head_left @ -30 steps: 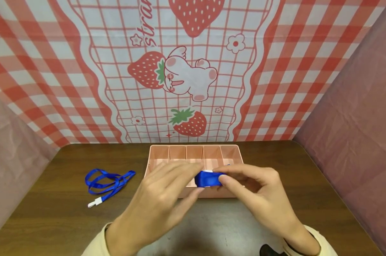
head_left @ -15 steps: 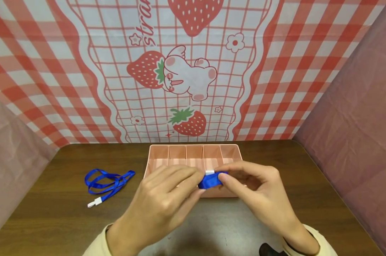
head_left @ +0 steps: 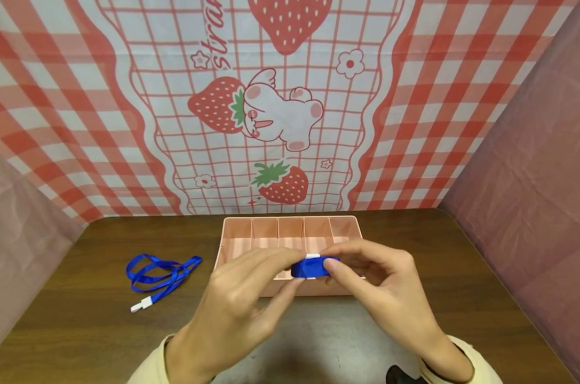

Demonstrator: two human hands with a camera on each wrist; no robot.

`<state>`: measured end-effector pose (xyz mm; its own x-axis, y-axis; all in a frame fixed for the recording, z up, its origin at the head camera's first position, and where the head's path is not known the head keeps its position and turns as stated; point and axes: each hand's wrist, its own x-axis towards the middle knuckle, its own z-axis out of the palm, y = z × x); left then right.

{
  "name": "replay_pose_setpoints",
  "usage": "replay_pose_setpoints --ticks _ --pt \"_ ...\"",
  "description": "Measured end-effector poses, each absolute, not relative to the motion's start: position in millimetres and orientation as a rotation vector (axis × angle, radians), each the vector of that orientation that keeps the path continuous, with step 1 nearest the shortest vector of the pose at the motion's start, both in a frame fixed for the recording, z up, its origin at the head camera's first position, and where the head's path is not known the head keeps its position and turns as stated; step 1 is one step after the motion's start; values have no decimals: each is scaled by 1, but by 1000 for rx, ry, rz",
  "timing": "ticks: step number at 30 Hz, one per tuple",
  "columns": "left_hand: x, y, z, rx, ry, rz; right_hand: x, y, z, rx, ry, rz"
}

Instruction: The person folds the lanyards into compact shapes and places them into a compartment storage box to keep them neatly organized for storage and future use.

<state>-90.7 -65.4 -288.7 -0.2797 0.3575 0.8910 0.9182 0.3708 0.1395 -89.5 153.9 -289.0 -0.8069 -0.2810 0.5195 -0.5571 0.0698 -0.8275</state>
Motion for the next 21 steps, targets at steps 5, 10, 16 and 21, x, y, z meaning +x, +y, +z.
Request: replay_pose_setpoints --ticks 5,10,16,21 --pt "-92 -64 -291 -1117 -1837 -828 -88 154 -288 835 -2137 1778" --pt "-93 -63 -295 -1094 -1872 -740 -89 153 -289 807 -2160 1727" --pt "-95 -63 -296 -1100 -1921 -714 -92 152 -291 818 -2180 1643" --pt "-98 -66 -297 -1184 -2049 -1031 -94 150 -295 898 -2107 1679"
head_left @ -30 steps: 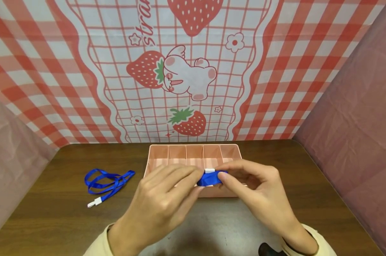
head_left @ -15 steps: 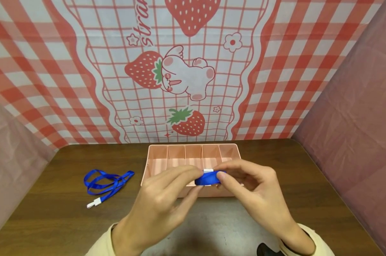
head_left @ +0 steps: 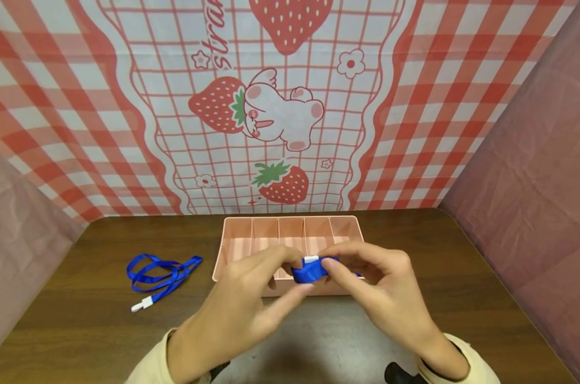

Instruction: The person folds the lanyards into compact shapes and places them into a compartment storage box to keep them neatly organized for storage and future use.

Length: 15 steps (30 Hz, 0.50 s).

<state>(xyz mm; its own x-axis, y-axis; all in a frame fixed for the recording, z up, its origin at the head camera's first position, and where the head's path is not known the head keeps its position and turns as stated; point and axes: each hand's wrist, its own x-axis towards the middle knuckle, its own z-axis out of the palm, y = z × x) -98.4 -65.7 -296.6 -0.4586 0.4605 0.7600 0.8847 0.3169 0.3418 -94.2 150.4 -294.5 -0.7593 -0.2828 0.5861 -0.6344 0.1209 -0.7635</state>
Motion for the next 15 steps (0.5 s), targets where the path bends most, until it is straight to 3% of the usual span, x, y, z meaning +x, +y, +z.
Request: replay_pose_setpoints --ticks 15 --pt "-100 -75 -290 -1323 -2126 -1479 -97 155 -292 1191 -2027 1757"
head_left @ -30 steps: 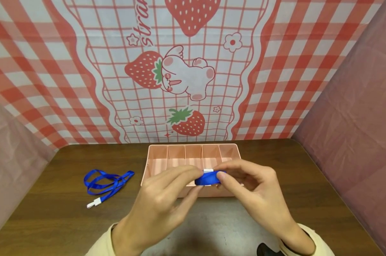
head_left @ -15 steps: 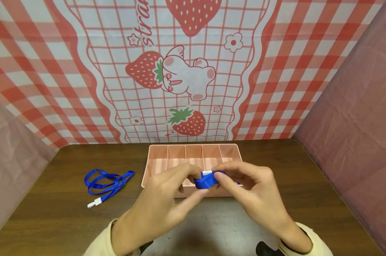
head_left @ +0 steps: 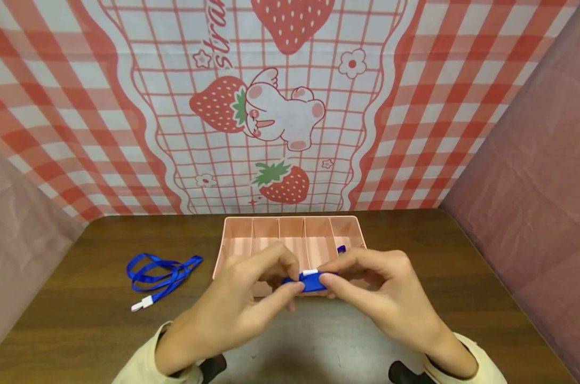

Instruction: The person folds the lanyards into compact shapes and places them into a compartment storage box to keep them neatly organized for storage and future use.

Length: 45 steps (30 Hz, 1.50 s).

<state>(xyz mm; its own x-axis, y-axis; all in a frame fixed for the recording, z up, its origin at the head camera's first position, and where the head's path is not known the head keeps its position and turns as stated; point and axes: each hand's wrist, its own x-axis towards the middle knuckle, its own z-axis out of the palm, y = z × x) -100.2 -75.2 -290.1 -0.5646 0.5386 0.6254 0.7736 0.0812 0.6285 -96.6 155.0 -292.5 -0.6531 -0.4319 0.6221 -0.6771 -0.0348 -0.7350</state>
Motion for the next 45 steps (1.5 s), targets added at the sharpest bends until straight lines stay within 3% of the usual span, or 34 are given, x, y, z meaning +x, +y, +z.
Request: replay_pose_setpoints --ticks 10,19,36,45 --pt "-104 -88 -289 -1440 -2152 -1418 -106 150 -302 1373 -1890 1710" --pt "-107 -99 -300 -1144 -2446 -1061 -118 152 -304 1143 -1946 1297" --pt "-103 -146 -417 -859 -2599 -321 -171 137 -365 964 -2188 1106" --pt "-99 -143 -427 -861 -2566 -143 -208 130 -385 1036 -2259 615"
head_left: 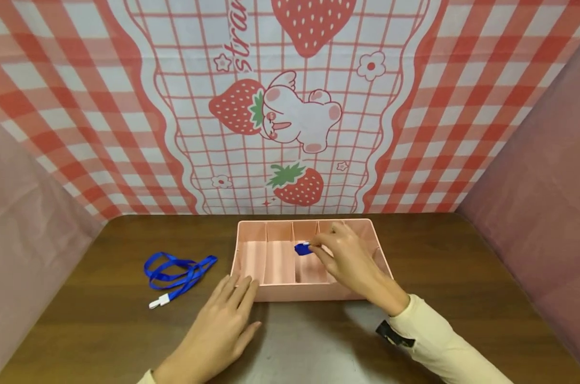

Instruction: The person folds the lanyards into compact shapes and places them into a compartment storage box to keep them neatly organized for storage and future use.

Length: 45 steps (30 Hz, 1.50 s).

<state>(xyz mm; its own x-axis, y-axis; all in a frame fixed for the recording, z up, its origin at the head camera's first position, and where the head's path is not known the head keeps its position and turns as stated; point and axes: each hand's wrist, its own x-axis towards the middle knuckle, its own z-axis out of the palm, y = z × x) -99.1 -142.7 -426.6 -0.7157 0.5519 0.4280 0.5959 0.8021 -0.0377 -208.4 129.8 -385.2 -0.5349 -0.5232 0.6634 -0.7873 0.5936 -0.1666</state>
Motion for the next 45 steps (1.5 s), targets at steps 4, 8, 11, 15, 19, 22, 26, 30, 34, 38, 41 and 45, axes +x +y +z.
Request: replay_pose_setpoints --ticks 4,8,11,15,19,22,26,30,34,38,41,45 --pt "-98 -138 -425 -877 -2553 -88 -221 119 -391 1090 -2328 378" --pt "-96 -136 -424 -888 -2568 -55 -231 110 -399 1141 -2388 286" --pt "-96 -137 -423 -885 -2583 -43 -235 104 -405 1179 -2459 234" --pt "-95 -141 -423 -866 -2591 -28 -234 94 -405 1240 -2585 178" --pt "-95 -140 -424 -848 -2592 -19 -230 95 -397 1301 -2682 148" --pt "-95 -139 -424 -846 -2589 -20 -224 100 -391 1332 -2704 164" --pt "-95 -138 -424 -853 -2588 -24 -207 111 -384 1321 -2645 280" --pt "-95 -140 -423 -857 -2592 -22 -185 118 -378 1311 -2507 373" --pt "-102 -147 -418 -882 -2600 -203 -164 122 -383 1344 -2455 446" --pt "-119 -163 -409 -806 -2613 -584 -156 126 -391 1338 -2486 561" --pt "-133 -186 -402 -653 -2634 -648 -156 128 -397 1307 -2497 644" --pt "-140 -220 -394 -459 -2829 -476 -158 132 -402 1308 -2508 694"
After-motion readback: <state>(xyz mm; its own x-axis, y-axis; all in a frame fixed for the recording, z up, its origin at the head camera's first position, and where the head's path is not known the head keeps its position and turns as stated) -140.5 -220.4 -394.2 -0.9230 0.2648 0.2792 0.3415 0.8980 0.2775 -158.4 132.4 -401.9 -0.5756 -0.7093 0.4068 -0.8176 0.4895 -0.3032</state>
